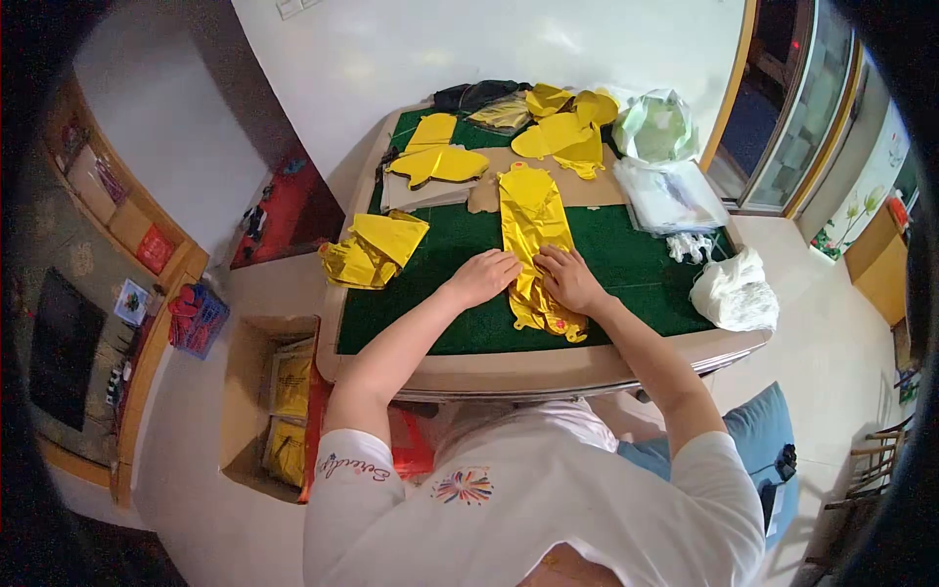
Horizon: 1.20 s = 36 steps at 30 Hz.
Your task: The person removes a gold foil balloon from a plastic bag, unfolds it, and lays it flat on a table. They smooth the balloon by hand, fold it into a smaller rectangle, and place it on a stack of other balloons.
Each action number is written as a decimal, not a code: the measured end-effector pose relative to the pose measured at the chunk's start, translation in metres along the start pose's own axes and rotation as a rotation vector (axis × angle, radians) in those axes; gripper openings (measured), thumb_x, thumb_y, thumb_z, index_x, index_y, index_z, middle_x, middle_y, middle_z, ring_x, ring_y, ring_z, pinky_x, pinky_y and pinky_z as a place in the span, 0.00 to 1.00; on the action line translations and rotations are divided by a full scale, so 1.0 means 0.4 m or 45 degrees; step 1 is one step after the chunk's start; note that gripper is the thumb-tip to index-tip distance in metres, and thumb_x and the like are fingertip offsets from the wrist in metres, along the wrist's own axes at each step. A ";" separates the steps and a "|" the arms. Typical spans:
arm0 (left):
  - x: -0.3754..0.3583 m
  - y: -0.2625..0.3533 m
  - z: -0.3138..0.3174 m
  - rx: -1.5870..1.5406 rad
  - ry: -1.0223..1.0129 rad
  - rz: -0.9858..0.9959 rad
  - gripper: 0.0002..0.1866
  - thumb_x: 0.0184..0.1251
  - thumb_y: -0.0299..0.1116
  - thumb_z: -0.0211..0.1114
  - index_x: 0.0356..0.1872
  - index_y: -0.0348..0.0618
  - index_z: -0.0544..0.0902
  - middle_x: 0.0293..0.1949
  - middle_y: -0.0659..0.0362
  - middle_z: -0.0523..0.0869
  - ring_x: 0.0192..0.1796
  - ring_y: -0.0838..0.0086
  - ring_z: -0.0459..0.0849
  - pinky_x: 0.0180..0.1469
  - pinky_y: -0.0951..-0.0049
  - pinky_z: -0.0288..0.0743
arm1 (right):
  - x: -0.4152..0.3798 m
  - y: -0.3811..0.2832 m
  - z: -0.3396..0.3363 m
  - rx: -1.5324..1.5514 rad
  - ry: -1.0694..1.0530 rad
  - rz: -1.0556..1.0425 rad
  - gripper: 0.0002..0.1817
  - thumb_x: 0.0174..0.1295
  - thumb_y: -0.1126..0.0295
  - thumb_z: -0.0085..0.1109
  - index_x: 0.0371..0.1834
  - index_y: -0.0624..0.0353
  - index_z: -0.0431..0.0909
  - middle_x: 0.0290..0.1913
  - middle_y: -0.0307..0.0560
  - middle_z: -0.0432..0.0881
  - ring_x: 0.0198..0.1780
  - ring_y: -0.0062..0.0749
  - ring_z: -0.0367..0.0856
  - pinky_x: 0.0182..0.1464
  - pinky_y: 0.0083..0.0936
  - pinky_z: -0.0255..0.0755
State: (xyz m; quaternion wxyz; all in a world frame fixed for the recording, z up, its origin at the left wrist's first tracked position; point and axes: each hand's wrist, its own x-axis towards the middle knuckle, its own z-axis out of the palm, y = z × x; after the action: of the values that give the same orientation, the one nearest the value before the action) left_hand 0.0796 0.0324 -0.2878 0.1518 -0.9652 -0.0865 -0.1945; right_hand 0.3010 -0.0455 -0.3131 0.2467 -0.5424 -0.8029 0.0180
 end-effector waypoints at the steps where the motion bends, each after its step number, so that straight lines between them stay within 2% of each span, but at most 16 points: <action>1: -0.001 0.001 0.011 0.027 0.146 0.027 0.13 0.59 0.30 0.56 0.43 0.37 0.78 0.43 0.55 0.81 0.50 0.67 0.79 0.54 0.69 0.73 | 0.001 0.000 -0.002 0.005 -0.012 -0.004 0.22 0.62 0.63 0.50 0.59 0.56 0.69 0.64 0.53 0.67 0.67 0.46 0.62 0.68 0.48 0.52; 8: 0.013 0.035 0.032 -0.060 0.183 -0.119 0.13 0.59 0.29 0.55 0.45 0.38 0.79 0.47 0.53 0.82 0.52 0.66 0.80 0.57 0.67 0.72 | 0.004 0.009 0.004 -0.004 0.005 -0.016 0.23 0.61 0.64 0.52 0.60 0.57 0.68 0.63 0.54 0.68 0.66 0.47 0.64 0.67 0.48 0.53; 11: 0.011 0.053 0.046 -0.158 0.143 -0.234 0.13 0.60 0.28 0.55 0.44 0.38 0.80 0.47 0.53 0.82 0.52 0.66 0.80 0.58 0.67 0.71 | 0.010 0.025 -0.003 0.134 0.041 0.010 0.22 0.61 0.65 0.52 0.59 0.59 0.69 0.61 0.55 0.70 0.65 0.47 0.66 0.67 0.44 0.55; 14: 0.005 0.060 0.048 -0.186 0.116 -0.306 0.13 0.60 0.27 0.55 0.45 0.38 0.80 0.48 0.54 0.83 0.53 0.66 0.81 0.58 0.67 0.72 | 0.029 0.039 -0.038 0.444 -0.238 0.016 0.18 0.64 0.73 0.45 0.57 0.62 0.72 0.63 0.57 0.69 0.66 0.47 0.64 0.68 0.31 0.56; 15: 0.006 0.065 0.038 -0.189 0.126 -0.310 0.13 0.60 0.27 0.55 0.45 0.38 0.80 0.48 0.54 0.83 0.53 0.66 0.81 0.58 0.67 0.72 | 0.030 0.040 -0.056 0.436 -0.244 0.016 0.18 0.64 0.73 0.45 0.57 0.62 0.72 0.63 0.57 0.69 0.66 0.47 0.64 0.68 0.31 0.56; 18: 0.007 0.083 -0.005 -0.384 0.058 -0.413 0.14 0.59 0.26 0.57 0.47 0.41 0.81 0.50 0.54 0.83 0.53 0.64 0.81 0.57 0.67 0.74 | 0.024 0.049 -0.089 0.671 -0.508 0.158 0.22 0.58 0.82 0.41 0.55 0.62 0.74 0.67 0.54 0.65 0.68 0.43 0.62 0.68 0.28 0.57; 19: 0.008 0.090 -0.030 -0.440 0.039 -0.429 0.15 0.56 0.24 0.60 0.47 0.41 0.81 0.48 0.54 0.83 0.51 0.63 0.82 0.55 0.67 0.75 | 0.019 0.049 -0.098 0.670 -0.510 0.160 0.22 0.58 0.82 0.41 0.55 0.62 0.74 0.67 0.54 0.65 0.68 0.43 0.62 0.68 0.28 0.57; 21: 0.000 0.096 -0.038 -0.498 0.017 -0.445 0.17 0.53 0.22 0.62 0.46 0.41 0.81 0.46 0.53 0.84 0.49 0.61 0.83 0.53 0.67 0.76 | 0.002 0.045 -0.117 0.568 -0.591 0.036 0.26 0.53 0.86 0.39 0.55 0.62 0.74 0.67 0.54 0.65 0.68 0.43 0.63 0.68 0.28 0.56; 22: -0.005 0.097 -0.031 -0.577 0.011 -0.497 0.19 0.49 0.21 0.64 0.47 0.42 0.81 0.44 0.53 0.85 0.47 0.61 0.83 0.51 0.67 0.77 | -0.003 0.039 -0.126 0.714 -0.643 0.104 0.31 0.45 0.90 0.37 0.55 0.63 0.74 0.67 0.54 0.65 0.69 0.42 0.62 0.69 0.27 0.55; 23: -0.009 0.097 -0.027 -0.656 0.006 -0.548 0.22 0.46 0.20 0.66 0.47 0.43 0.81 0.42 0.53 0.85 0.46 0.60 0.84 0.49 0.67 0.78 | -0.008 0.045 -0.123 0.714 -0.645 0.106 0.31 0.45 0.90 0.37 0.55 0.63 0.74 0.67 0.54 0.65 0.69 0.42 0.62 0.69 0.27 0.55; 25: -0.013 0.098 -0.024 -0.665 -0.004 -0.546 0.22 0.46 0.20 0.66 0.47 0.44 0.81 0.41 0.52 0.85 0.44 0.59 0.84 0.48 0.66 0.78 | -0.012 0.051 -0.121 0.725 -0.678 0.060 0.35 0.39 0.89 0.39 0.57 0.62 0.74 0.66 0.53 0.67 0.68 0.42 0.63 0.69 0.29 0.56; 30: -0.006 0.084 -0.044 -0.623 -0.134 -0.593 0.21 0.46 0.20 0.65 0.46 0.46 0.81 0.39 0.51 0.85 0.42 0.58 0.84 0.44 0.63 0.78 | -0.008 0.051 -0.147 0.765 -0.758 0.029 0.38 0.36 0.91 0.38 0.57 0.63 0.73 0.68 0.52 0.65 0.70 0.41 0.60 0.70 0.28 0.54; 32: 0.002 0.076 -0.048 -0.758 -0.202 -0.683 0.21 0.48 0.20 0.64 0.46 0.48 0.81 0.38 0.51 0.85 0.42 0.57 0.84 0.43 0.62 0.77 | -0.006 0.059 -0.147 0.779 -0.789 0.004 0.39 0.35 0.93 0.37 0.58 0.62 0.72 0.69 0.51 0.62 0.71 0.40 0.57 0.70 0.27 0.53; 36: 0.004 0.075 -0.051 -0.723 -0.219 -0.713 0.20 0.49 0.22 0.64 0.46 0.49 0.82 0.37 0.50 0.85 0.41 0.58 0.84 0.43 0.63 0.77 | -0.006 0.046 -0.157 0.730 -0.844 -0.028 0.42 0.35 0.92 0.38 0.63 0.60 0.67 0.71 0.49 0.60 0.72 0.40 0.55 0.71 0.28 0.50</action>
State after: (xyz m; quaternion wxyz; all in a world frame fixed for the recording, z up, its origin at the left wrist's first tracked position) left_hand 0.0807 -0.0022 -0.2772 -0.1873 -0.9206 -0.3014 -0.1631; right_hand 0.3437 -0.0549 -0.2643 0.1165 -0.4081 -0.8070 0.4107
